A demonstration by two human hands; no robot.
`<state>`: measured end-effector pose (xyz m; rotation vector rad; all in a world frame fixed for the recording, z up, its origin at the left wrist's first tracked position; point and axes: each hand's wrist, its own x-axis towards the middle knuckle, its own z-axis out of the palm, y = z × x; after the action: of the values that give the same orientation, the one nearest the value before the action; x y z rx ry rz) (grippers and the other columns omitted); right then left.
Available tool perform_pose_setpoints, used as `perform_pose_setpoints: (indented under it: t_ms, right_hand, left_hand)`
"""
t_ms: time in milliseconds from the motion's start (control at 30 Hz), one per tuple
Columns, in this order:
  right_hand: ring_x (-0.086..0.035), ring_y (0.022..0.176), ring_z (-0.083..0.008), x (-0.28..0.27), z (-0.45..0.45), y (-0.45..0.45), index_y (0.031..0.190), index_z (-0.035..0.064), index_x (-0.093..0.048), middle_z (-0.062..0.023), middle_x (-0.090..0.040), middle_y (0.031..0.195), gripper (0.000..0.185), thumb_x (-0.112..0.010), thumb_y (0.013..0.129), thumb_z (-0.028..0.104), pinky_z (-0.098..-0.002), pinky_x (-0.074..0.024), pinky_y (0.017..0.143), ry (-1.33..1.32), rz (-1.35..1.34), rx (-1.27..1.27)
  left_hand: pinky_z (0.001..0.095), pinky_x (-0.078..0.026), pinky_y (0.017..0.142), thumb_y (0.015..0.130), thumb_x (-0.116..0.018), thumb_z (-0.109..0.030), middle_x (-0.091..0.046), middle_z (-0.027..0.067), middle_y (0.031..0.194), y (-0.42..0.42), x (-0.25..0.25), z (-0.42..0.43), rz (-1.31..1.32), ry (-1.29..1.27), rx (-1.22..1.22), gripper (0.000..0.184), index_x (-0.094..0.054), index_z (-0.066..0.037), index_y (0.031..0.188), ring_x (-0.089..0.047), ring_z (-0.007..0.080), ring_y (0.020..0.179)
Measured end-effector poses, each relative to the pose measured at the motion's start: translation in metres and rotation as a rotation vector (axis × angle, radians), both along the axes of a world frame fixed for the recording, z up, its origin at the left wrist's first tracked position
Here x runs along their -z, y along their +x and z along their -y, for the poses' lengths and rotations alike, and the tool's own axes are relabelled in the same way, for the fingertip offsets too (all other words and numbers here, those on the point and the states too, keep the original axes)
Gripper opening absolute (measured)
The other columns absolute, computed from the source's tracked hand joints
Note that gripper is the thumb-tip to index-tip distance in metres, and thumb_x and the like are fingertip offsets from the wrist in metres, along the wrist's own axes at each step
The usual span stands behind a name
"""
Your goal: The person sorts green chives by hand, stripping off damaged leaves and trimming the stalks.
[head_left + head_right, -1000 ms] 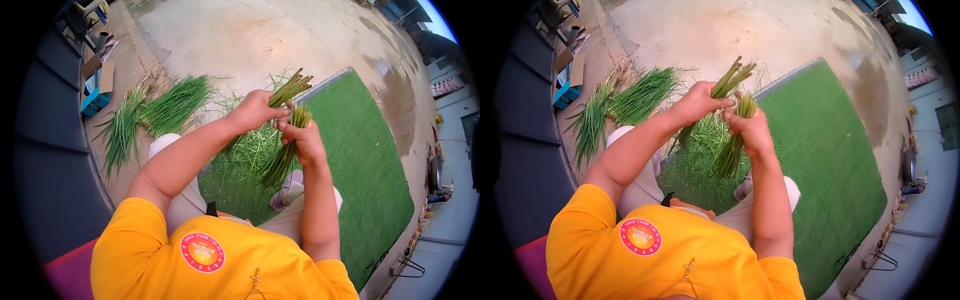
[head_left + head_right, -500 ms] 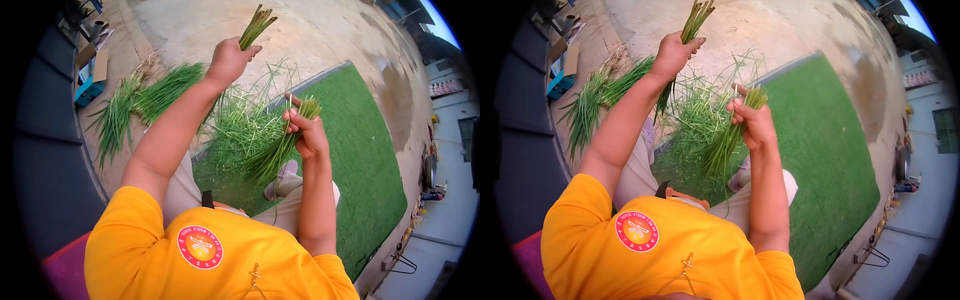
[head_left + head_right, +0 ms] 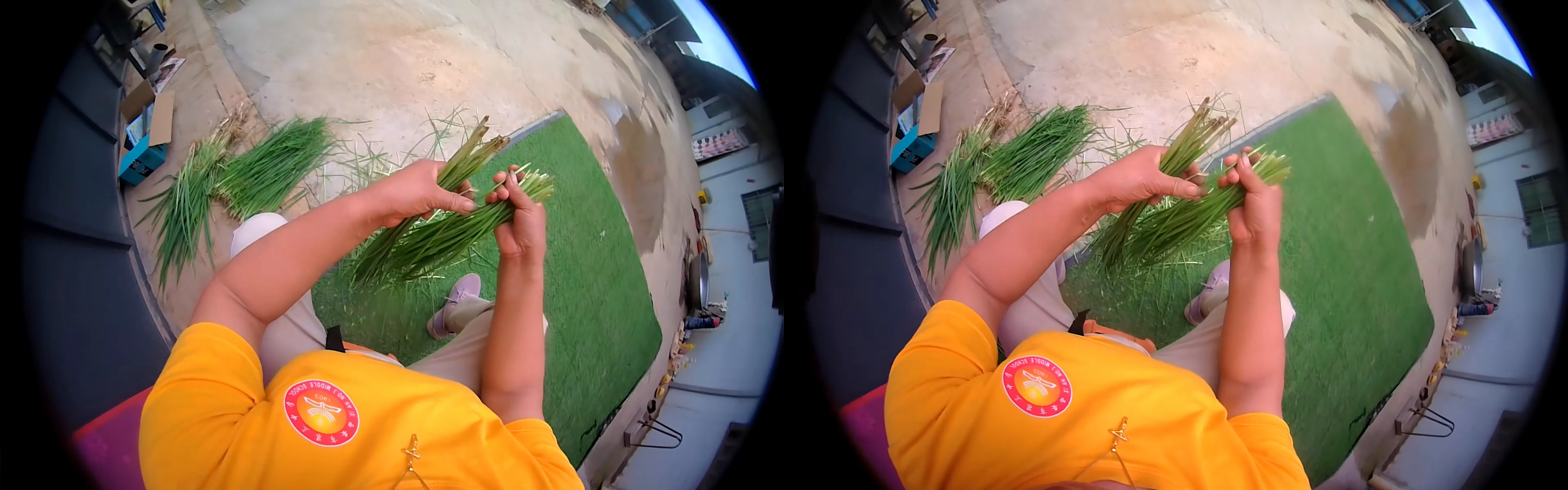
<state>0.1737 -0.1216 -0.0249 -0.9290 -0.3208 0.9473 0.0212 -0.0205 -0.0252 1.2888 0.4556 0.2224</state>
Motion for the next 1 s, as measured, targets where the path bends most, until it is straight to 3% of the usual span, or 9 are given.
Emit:
perform_pose_setpoints:
  t_ms: [200,300,467,767,833,1000]
  right_hand:
    - [-0.051,0.062,-0.0099,0.0,0.001,0.017,0.101,0.0012,-0.047,-0.0099,-0.056,0.081,0.019,-0.054,0.083,0.003,-0.0232,-0.0444,0.056,0.013,0.044,0.054]
    - [-0.05,0.061,-0.0097,-0.003,0.009,0.036,0.101,0.0007,-0.047,-0.011,-0.056,0.082,0.018,-0.053,0.084,0.001,-0.0234,-0.0431,0.054,0.056,0.017,0.134]
    - [-0.049,0.06,-0.0106,-0.006,0.032,0.08,0.1,0.0015,-0.046,-0.0113,-0.054,0.083,0.017,-0.054,0.084,0.003,-0.0238,-0.0422,0.054,0.142,-0.031,0.324]
    - [-0.046,0.059,-0.011,0.001,0.056,0.112,0.102,0.0018,-0.044,-0.0125,-0.052,0.088,0.017,-0.05,0.086,0.001,-0.024,-0.0415,0.053,0.153,-0.058,0.389]
    - [-0.046,0.059,-0.0117,0.001,0.057,0.115,0.103,0.002,-0.044,-0.012,-0.052,0.09,0.019,-0.05,0.086,0.0,-0.0237,-0.0421,0.053,0.184,-0.145,0.483]
    - [-0.046,0.06,-0.0134,0.001,0.055,0.118,0.107,0.0024,-0.043,-0.0118,-0.052,0.095,0.024,-0.051,0.084,-0.001,-0.0233,-0.0433,0.053,0.13,-0.193,0.591]
  left_hand:
    - [0.0189,-0.039,0.051,0.075,-0.064,-0.008,-0.059,0.0033,0.07,0.003,0.002,-0.007,0.071,0.071,-0.051,0.015,-0.057,-0.001,0.087,-0.054,0.0074,0.06]
    - [0.0191,-0.039,0.049,0.076,-0.061,-0.007,-0.058,0.0038,0.065,-0.011,-0.013,-0.021,-0.102,0.142,0.052,0.009,-0.058,-0.001,0.082,-0.054,0.0083,0.054]
    - [0.0189,-0.039,0.045,0.076,-0.06,-0.005,-0.057,0.0046,0.063,-0.029,-0.011,-0.047,-0.183,0.21,0.031,0.009,-0.057,-0.001,0.083,-0.051,0.0079,0.05]
    - [0.0212,-0.039,0.042,0.072,-0.051,0.0,-0.057,0.0047,0.062,-0.04,-0.016,-0.042,-0.178,0.265,0.006,0.011,-0.056,0.0,0.082,-0.05,0.0082,0.047]
    - [0.022,-0.039,0.043,0.071,-0.049,0.001,-0.056,0.0042,0.061,-0.037,-0.011,-0.045,-0.231,0.54,-0.143,0.014,-0.056,0.001,0.083,-0.05,0.0086,0.047]
    - [0.0213,-0.042,0.056,0.078,-0.054,-0.004,-0.058,0.0041,0.071,-0.036,-0.014,-0.043,0.013,0.363,-0.331,0.015,-0.058,0.001,0.091,-0.053,0.0092,0.058]
